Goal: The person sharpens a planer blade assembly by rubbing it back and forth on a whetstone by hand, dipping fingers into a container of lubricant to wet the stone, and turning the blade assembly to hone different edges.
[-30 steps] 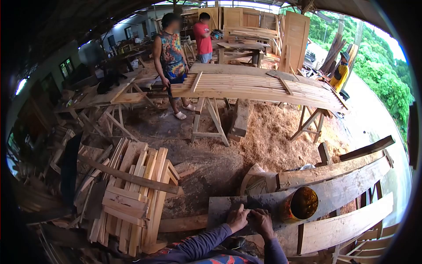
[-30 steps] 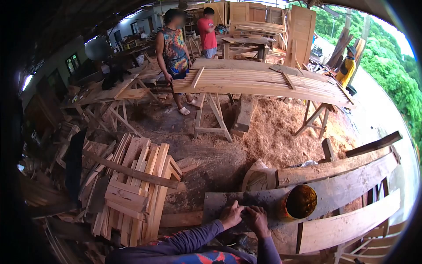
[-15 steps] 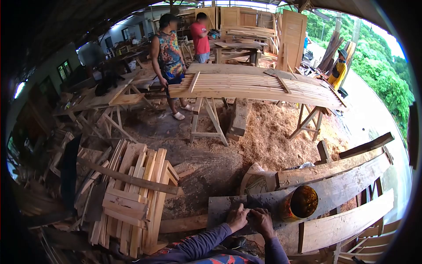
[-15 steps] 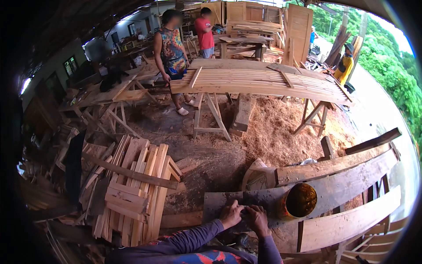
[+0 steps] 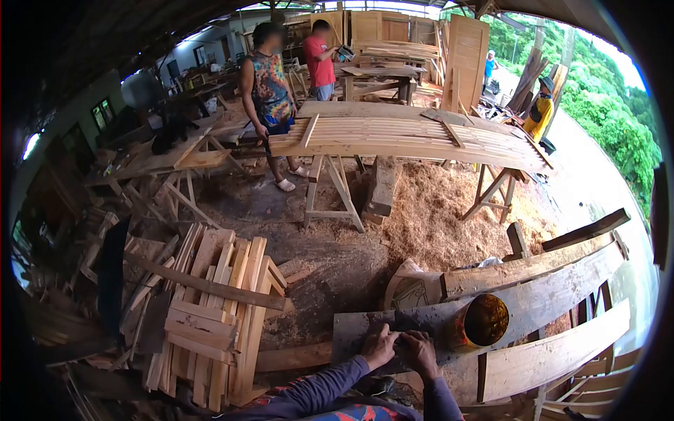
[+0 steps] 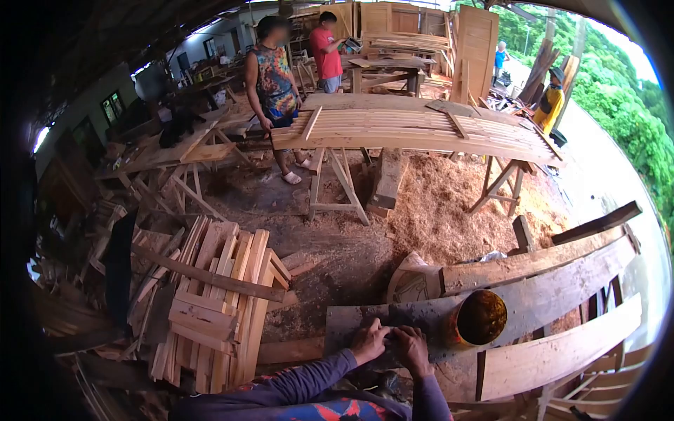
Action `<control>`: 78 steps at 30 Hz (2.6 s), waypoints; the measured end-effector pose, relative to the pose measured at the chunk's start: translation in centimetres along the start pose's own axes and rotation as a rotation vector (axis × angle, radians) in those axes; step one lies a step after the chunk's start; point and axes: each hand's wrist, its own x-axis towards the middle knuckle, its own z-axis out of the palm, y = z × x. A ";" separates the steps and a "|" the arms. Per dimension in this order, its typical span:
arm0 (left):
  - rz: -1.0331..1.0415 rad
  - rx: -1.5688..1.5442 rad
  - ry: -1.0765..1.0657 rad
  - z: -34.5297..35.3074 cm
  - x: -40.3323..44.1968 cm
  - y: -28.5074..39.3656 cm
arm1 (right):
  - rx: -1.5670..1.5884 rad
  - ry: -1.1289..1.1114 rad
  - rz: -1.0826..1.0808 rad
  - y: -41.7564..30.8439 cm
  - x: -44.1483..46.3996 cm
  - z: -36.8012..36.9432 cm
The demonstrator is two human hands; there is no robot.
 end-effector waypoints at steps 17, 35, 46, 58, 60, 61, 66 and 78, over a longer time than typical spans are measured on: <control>0.023 -0.175 0.011 -0.9 -0.4 -2.1 | -0.148 -0.099 -0.130 0.6 -0.1 -0.5; -0.101 -0.452 0.030 -12.1 4.9 8.4 | 0.133 0.206 -0.073 -1.4 0.7 -9.8; -0.048 -0.483 -0.120 -11.3 1.1 7.2 | 1.639 0.289 0.148 5.1 -2.3 -19.8; -0.313 -1.441 -0.129 -11.8 1.9 9.9 | 1.506 0.142 0.493 -6.6 -0.3 -12.6; -0.334 -1.549 -0.113 -12.1 2.6 9.6 | 1.440 0.113 0.459 -8.4 -0.1 -11.5; -0.308 -1.557 -0.142 -12.1 2.9 9.1 | 1.359 0.125 0.422 -9.2 -0.2 -11.3; -0.397 -1.990 -0.368 -13.1 2.0 6.6 | 1.590 -0.033 0.305 -10.5 -1.8 -11.7; -0.297 -2.142 -0.469 -11.2 -0.2 5.1 | 0.546 0.318 -0.139 -10.5 -2.5 -8.2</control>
